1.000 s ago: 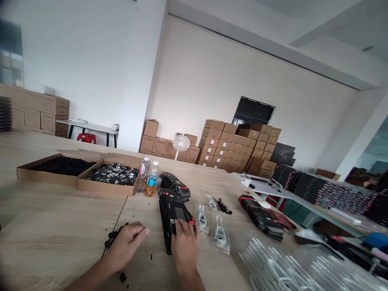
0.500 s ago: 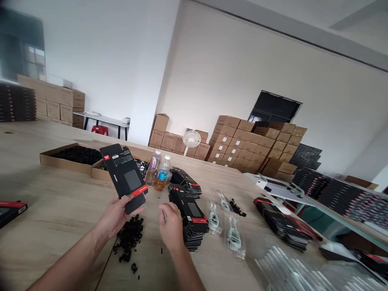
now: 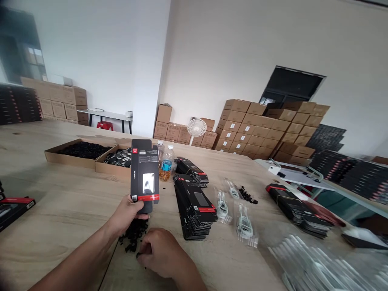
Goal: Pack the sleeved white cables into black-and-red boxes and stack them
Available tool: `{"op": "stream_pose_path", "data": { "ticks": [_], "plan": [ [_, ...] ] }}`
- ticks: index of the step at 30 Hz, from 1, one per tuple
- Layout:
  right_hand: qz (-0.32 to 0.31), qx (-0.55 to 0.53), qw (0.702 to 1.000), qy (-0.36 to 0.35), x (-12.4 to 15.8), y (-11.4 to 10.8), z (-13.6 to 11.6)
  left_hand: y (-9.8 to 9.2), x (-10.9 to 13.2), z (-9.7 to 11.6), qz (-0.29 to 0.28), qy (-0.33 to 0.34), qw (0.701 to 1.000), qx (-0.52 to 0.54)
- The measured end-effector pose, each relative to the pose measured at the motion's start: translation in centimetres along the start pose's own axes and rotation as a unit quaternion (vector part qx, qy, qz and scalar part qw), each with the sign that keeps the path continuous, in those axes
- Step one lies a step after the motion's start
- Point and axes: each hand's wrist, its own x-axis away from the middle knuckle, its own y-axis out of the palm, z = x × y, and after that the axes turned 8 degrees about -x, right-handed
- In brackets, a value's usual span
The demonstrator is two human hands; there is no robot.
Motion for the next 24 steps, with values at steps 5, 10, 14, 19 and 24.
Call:
{"op": "stream_pose_path", "data": {
  "ticks": [5,10,14,19,24],
  "plan": [
    [0.078,0.058,0.995,0.021,-0.2,-0.2,0.4,0.0,0.3,-0.4,-0.018,-0.006,1.0,0.004],
    [0.085,0.062,0.994,-0.003,-0.2,-0.2,0.9,0.1,0.2,-0.8,-0.037,0.01,0.999,-0.024],
    [0.096,-0.066,0.993,-0.018,-0.5,-0.2,1.2,0.1,-0.1,-1.3,-0.013,0.023,0.999,-0.046],
    [0.18,-0.314,0.932,0.017,-1.4,-0.3,1.8,0.0,-0.3,-1.7,-0.01,0.04,0.995,-0.087],
    [0.265,-0.302,0.915,0.006,-1.9,-0.4,2.5,0.6,0.4,-1.7,-0.081,0.087,0.981,-0.155]
  ]
}}
